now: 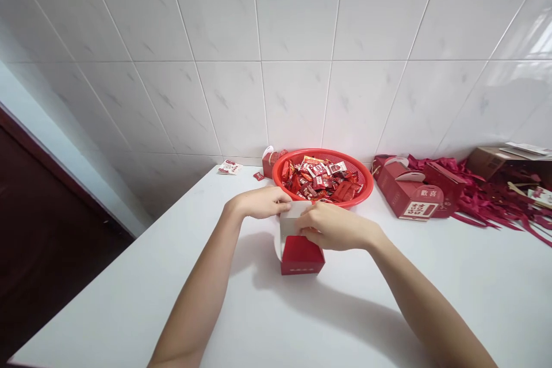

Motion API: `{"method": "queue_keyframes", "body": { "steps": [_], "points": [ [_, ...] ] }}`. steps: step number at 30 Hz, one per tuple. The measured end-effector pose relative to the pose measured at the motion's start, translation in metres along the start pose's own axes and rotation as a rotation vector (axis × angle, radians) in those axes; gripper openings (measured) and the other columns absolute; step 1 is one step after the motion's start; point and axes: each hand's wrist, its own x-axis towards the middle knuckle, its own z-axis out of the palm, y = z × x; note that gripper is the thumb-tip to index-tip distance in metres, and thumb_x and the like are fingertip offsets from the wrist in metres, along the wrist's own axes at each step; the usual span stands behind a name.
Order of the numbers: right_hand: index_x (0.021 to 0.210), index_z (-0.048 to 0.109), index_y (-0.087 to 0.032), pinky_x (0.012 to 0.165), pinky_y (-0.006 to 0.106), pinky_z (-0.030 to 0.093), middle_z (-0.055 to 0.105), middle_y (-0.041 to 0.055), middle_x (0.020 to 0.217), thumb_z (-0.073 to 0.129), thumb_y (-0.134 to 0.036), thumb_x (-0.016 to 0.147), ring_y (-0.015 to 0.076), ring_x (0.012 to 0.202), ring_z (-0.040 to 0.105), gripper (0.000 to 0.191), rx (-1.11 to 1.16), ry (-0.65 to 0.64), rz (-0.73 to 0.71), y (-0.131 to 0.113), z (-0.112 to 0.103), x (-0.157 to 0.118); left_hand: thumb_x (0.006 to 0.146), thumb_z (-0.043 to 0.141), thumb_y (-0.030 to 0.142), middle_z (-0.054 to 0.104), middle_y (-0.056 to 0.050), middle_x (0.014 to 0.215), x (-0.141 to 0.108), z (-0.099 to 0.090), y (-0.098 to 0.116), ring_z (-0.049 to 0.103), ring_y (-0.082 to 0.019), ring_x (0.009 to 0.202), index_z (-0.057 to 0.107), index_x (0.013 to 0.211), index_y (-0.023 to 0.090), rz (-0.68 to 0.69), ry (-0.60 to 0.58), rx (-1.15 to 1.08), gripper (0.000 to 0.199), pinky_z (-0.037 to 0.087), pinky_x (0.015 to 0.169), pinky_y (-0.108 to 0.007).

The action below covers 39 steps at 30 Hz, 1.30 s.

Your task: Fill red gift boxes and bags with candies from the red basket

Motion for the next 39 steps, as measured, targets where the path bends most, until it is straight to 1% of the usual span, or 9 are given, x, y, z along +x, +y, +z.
{"method": "queue_keyframes", "body": {
  "steps": [5,8,11,14,21,28,34,36,39],
  "points": [
    [0.078,0.069,-0.017,0.056,0.024,0.031,0.063,0.0007,0.076,0.051,0.002,0.080,0.0120,0.065,0.050,0.026,0.119,-0.177,0.048,-0.005,-0.015,-0.013,0.081,0.046,0.028,0.054,0.000,0.067,0.004,0.001,-0.002,0.050,-0.016,0.063,0.041,0.060,0.019,-0.115,-0.048,-0.012,0.024,0.035,0.056,-0.026],
    [0.084,0.069,-0.017,0.052,0.025,0.029,0.063,0.0022,0.080,0.065,-0.019,0.086,0.0127,0.063,0.051,0.005,0.078,-0.215,0.209,-0.013,-0.014,-0.014,0.080,0.047,0.023,0.062,-0.002,0.071,0.006,0.002,-0.001,0.058,-0.017,0.067,0.049,0.062,0.018,-0.190,-0.064,-0.031,0.018,0.040,0.058,-0.025],
    [0.089,0.067,-0.015,0.054,0.025,0.032,0.063,0.0069,0.091,0.077,-0.042,0.080,0.0182,0.074,0.057,0.030,-0.035,-0.157,0.324,-0.021,-0.009,-0.015,0.078,0.047,0.019,0.067,-0.003,0.073,0.007,0.003,0.000,0.063,-0.018,0.071,0.055,0.063,0.017,-0.227,-0.096,-0.057,0.016,0.046,0.061,-0.025],
    [0.095,0.067,-0.013,0.060,0.027,0.037,0.063,0.0099,0.098,0.081,-0.049,0.075,0.0236,0.086,0.061,0.044,-0.096,-0.173,0.356,-0.026,-0.003,-0.016,0.073,0.049,0.016,0.068,-0.004,0.071,0.008,0.003,0.000,0.066,-0.019,0.069,0.057,0.062,0.017,-0.285,-0.126,-0.098,0.013,0.050,0.062,-0.025],
    [0.107,0.066,-0.015,0.065,0.029,0.043,0.066,0.0121,0.105,0.080,-0.048,0.077,0.0279,0.094,0.065,0.047,-0.186,-0.244,0.405,-0.024,0.002,-0.015,0.065,0.054,0.017,0.071,-0.011,0.072,0.012,0.004,-0.009,0.068,-0.021,0.063,0.060,0.059,0.015,-0.478,-0.272,-0.246,0.008,0.058,0.063,-0.031],
    [0.118,0.065,-0.016,0.078,0.033,0.047,0.067,0.0124,0.114,0.077,-0.031,0.082,0.0293,0.104,0.064,0.041,-0.208,-0.149,0.481,-0.013,-0.008,-0.034,0.073,0.059,0.028,0.072,-0.011,0.075,0.012,0.004,-0.010,0.069,-0.020,0.065,0.056,0.063,0.016,-0.440,-0.256,-0.248,0.016,0.059,0.066,-0.030],
    [0.124,0.062,-0.021,0.074,0.030,0.046,0.069,0.0093,0.112,0.069,-0.033,0.085,0.0265,0.098,0.065,0.041,-0.060,0.010,0.365,-0.001,-0.021,-0.054,0.082,0.056,0.049,0.069,-0.009,0.080,0.006,-0.001,-0.005,0.066,-0.020,0.071,0.055,0.069,0.017,-0.338,-0.006,-0.181,0.034,0.050,0.060,-0.027],
    [0.116,0.065,-0.020,0.071,0.029,0.045,0.071,0.0089,0.104,0.065,-0.034,0.088,0.0246,0.092,0.065,0.031,-0.032,0.062,0.370,0.009,-0.028,-0.052,0.083,0.053,0.047,0.067,-0.007,0.073,0.007,-0.001,-0.002,0.065,-0.021,0.070,0.052,0.062,0.018,-0.357,0.160,-0.069,0.036,0.044,0.058,-0.027],
    [0.100,0.068,-0.019,0.068,0.027,0.043,0.071,0.0071,0.093,0.060,-0.030,0.090,0.0205,0.082,0.063,0.018,-0.003,0.196,0.414,0.038,-0.030,-0.044,0.084,0.050,0.041,0.068,-0.008,0.073,0.015,0.004,0.002,0.064,-0.026,0.074,0.059,0.064,0.020,-0.503,0.546,0.113,0.031,0.037,0.059,-0.030]
  ]
}}
